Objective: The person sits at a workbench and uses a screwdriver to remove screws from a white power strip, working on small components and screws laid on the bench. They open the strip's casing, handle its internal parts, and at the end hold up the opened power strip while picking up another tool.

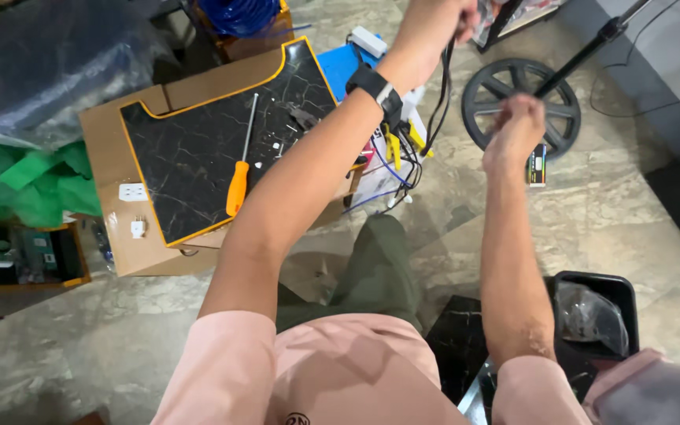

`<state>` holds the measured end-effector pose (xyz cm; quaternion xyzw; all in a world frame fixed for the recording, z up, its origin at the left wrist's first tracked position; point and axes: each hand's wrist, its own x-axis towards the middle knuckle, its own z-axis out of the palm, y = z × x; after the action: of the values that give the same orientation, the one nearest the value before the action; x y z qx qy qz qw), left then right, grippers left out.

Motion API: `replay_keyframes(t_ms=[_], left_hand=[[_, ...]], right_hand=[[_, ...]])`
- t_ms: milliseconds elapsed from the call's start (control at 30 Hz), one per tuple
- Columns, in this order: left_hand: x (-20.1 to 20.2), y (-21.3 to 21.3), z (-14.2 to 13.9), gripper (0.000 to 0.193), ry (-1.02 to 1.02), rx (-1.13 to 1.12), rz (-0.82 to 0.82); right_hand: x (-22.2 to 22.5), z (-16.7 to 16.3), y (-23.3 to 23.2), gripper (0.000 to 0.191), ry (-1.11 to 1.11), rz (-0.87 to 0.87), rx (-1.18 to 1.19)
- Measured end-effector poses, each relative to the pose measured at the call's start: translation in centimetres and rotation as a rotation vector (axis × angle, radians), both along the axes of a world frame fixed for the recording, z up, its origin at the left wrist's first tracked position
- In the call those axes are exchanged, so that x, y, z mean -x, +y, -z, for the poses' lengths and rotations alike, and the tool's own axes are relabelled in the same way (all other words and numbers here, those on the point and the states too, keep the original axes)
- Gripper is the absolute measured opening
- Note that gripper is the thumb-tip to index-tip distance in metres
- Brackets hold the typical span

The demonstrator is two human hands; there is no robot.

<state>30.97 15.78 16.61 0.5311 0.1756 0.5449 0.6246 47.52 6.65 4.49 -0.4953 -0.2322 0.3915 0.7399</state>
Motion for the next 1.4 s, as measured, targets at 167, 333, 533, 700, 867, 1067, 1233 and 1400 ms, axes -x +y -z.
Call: replay_keyframes(t_ms=[167, 333, 533, 700, 867, 1067, 1233, 1400], left_hand=[[-1.4, -3.3, 2.2, 0.030, 0.402, -0.032, -0.053], [-0.9, -4.7, 6.5, 0.035, 0.620, -0.797, -0.311], [0.3, -3.1, 8.2, 0.067, 0.816, -0.236, -0.483], [1.4, -1.9, 8.1, 0.061, 0.493, 0.126, -0.073], [9.0, -0.7, 8.6, 0.036, 1.550, -0.342, -0.417], [13.7, 1.6, 11.1, 0.048, 1.992, -0.236, -0.379], [15.3, 2.5, 11.5, 0.065, 1.923, -0.179, -0.278], [15.9, 1.3, 11.3, 0.065, 1.844, -0.239, -0.372]], right_hand=[[-0.2, -4.9, 2.5, 0.070, 0.196, -0.574, 0.474], [-0.3, -5.1, 5.8, 0.032, 0.231, -0.818, 0.267], [0.3, -4.1, 5.7, 0.024, 0.120, -0.843, 0.274], [2.0, -3.8, 4.3, 0.015, -0.095, -0.727, 0.284], [0.6, -3.3, 3.1, 0.013, -0.262, -0.677, 0.222], [0.5, -2.4, 4.8, 0.020, -0.218, -0.747, 0.212], [3.9, -3.2, 9.3, 0.020, -0.189, -0.752, 0.264], [6.1, -5.3, 13.1, 0.024, -0.091, -0.792, 0.188]])
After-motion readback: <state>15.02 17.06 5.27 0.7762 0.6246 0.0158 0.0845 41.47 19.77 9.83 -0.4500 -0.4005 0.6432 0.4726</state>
